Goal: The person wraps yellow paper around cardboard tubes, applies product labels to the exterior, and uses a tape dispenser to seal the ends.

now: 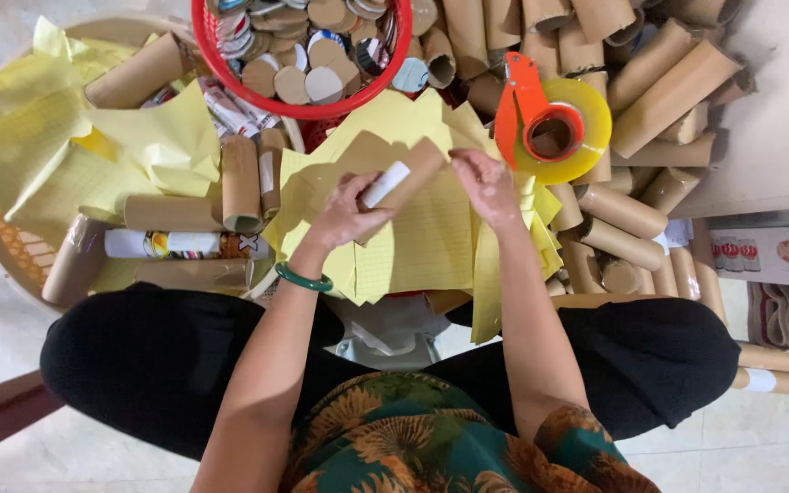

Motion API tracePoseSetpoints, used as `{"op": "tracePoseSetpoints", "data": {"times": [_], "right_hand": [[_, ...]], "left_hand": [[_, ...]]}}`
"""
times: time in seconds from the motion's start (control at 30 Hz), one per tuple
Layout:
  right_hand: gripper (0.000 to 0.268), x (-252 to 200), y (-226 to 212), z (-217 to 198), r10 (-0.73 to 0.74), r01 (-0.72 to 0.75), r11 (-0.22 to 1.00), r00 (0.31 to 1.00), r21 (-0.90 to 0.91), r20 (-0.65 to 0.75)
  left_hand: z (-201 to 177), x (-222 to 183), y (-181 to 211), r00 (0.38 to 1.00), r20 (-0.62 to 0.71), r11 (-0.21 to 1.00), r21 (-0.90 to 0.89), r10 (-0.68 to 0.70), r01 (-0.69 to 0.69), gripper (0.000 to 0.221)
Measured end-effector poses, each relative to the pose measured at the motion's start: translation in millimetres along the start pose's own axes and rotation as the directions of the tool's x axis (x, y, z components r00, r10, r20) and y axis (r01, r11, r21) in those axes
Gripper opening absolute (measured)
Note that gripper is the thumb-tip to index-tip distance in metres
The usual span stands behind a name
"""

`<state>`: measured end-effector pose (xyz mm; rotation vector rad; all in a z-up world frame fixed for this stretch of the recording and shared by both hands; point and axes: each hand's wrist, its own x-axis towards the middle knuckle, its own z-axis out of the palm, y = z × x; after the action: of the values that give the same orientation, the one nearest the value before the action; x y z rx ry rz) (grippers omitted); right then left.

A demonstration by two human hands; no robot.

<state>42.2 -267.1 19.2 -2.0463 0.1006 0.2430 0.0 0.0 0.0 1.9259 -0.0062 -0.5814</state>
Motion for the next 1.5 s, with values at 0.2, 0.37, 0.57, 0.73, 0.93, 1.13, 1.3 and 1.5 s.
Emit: {"op": "tracePoseSetpoints", "data": {"times": [0.2, 0.37, 0.57, 0.73, 0.93, 1.13, 1.3, 1.5], "right_hand": [[0.036, -4, 13, -29, -0.273, 0.137, 0.928, 0.883, -0.346, -0.383], [0.086, 9, 15, -46, -0.305, -0.033, 0.813, 0.827, -0.582, -0.473], [0.115, 32, 34, -43, -0.249, -0.085, 0.673, 0.909, -0.735, -0.334], [0.118, 33, 40, -42, -0.249, -0.091, 0.651, 0.912, -0.754, -0.325], [0.119, 27, 35, -41, -0.244, -0.069, 0.637, 0.927, -0.768, -0.285], [0.128, 30, 47, -40, -0.226, -0.080, 0.536, 0.946, -0.841, -0.234], [0.121, 26, 46, -47, -0.261, 0.001, 0.500, 0.954, -0.866, -0.150], [0.122, 31, 8, -62, -0.205, 0.108, 0.794, 0.974, -0.598, -0.096]], "left_hand": [[44, 17, -54, 0.948, -0.222, 0.828, 0.557, 0.226, -0.067, 0.095], [52, 24, -62, 0.958, -0.248, 0.860, 0.511, 0.147, 0.000, 0.103], [52, 28, -67, 0.944, -0.312, 0.928, 0.373, 0.110, 0.015, 0.091], [44, 17, -42, 0.929, -0.343, 0.989, 0.099, 0.137, -0.109, 0.086], [64, 22, -68, 0.859, -0.397, 0.940, 0.032, 0.324, -0.340, 0.078], [67, 28, -78, 0.839, -0.360, 0.903, 0.300, 0.407, -0.309, 0.079], [69, 24, -72, 0.809, -0.380, 0.891, 0.264, 0.449, -0.370, 0.075], [65, 36, -77, 0.850, -0.424, 0.943, 0.241, 0.314, -0.228, 0.087]]}}
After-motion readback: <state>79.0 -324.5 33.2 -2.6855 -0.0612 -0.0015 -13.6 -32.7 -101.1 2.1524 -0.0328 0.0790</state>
